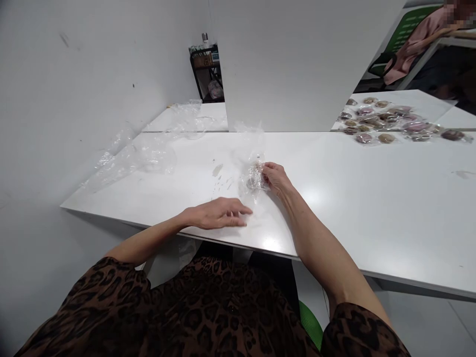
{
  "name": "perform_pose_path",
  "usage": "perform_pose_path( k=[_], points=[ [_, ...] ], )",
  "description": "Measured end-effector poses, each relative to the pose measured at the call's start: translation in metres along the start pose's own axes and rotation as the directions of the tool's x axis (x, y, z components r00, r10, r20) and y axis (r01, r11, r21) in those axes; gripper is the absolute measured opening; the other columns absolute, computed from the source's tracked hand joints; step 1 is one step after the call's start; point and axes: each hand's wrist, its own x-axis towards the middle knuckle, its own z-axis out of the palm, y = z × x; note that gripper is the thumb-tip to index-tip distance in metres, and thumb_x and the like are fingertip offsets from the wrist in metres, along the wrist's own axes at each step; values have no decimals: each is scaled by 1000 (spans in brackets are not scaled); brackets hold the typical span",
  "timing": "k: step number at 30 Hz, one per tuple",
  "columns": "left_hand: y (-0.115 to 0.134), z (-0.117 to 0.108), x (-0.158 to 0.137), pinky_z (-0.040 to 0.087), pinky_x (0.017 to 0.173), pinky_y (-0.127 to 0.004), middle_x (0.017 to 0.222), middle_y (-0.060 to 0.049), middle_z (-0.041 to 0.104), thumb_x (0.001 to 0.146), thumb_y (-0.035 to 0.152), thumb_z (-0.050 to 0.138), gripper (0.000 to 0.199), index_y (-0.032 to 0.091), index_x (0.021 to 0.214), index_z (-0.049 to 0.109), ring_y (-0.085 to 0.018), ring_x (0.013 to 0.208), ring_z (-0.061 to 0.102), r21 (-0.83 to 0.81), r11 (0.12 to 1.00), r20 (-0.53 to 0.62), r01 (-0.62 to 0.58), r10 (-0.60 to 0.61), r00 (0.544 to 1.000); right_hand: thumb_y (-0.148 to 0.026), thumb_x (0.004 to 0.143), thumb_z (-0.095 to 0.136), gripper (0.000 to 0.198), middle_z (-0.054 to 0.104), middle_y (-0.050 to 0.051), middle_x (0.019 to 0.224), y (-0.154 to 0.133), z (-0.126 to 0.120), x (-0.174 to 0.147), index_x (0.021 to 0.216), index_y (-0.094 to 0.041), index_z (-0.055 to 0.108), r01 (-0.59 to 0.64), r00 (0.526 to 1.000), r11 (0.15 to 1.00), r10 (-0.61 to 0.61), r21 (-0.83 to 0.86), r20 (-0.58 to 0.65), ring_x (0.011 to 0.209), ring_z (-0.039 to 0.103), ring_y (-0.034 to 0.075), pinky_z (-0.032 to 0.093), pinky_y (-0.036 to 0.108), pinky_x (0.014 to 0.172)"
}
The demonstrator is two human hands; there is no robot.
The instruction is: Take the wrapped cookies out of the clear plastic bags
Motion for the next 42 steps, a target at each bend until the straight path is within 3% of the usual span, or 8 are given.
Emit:
perform_pose_path(
  k=[4,7,12,18,22,27,34,42],
  points=[
    [11,-1,9,53,82,-33,104,-8,75,102,51,54,35,21,99,73,-20,92,69,-17,999,-228,33,-36,973,-27,56,94,38,46,-6,46,-2,4,-6,69,-20,59,35,999,995,-38,-90,-33,43,35,6,25,21,38],
    [3,-1,35,53,86,-36,116,-9,68,97,63,55,44,21,108,64,-21,95,66,68,972,-543,223,-151,826,-29,59,89,35,44,-8,45,0,5,-8,76,-21,59,126,991,987,-129,-99,-22,41,34,7,23,22,38],
    [-21,1,76,47,108,-50,150,-17,47,87,53,69,69,21,143,45,-36,134,53,216,867,-588,449,-252,769,-50,52,94,54,46,-9,49,5,3,-3,83,-21,59,288,957,955,-284,-68,62,46,37,7,29,22,43],
    [-50,-24,76,49,106,-43,111,-9,68,89,23,58,5,21,89,62,-25,109,67,-343,901,-614,264,-428,663,-56,46,98,62,50,-7,57,2,-2,2,81,-22,60,242,970,970,-242,-21,22,52,41,8,34,22,48],
    [-52,-37,68,55,95,-42,102,-7,70,88,24,59,6,18,85,57,-21,91,72,-862,495,-413,-105,-568,712,-61,54,95,60,60,-1,72,2,-4,5,84,-20,63,196,981,979,-196,-52,5,60,51,9,41,22,52],
    [-40,-36,65,54,102,-47,103,-10,75,88,24,59,11,17,79,56,-25,103,74,-943,221,-329,-248,-527,783,-70,73,79,55,66,5,109,0,-5,1,100,-24,64,225,973,971,-220,-84,65,89,62,15,51,23,63],
    [-20,-42,66,48,113,-51,123,-7,75,96,24,53,18,18,80,59,-27,125,67,-902,341,-392,-265,-390,833,-28,65,82,62,67,5,115,-11,-3,-14,122,-28,58,147,943,989,-129,-35,308,99,66,21,57,33,77],
    [-10,-64,45,45,116,-53,132,-5,73,98,28,47,20,19,83,57,-26,136,62,-845,424,-492,-325,-381,783,-17,58,70,34,65,3,94,-8,-17,9,90,-22,60,198,956,964,-229,-175,-181,86,62,18,56,38,81]
  ],
)
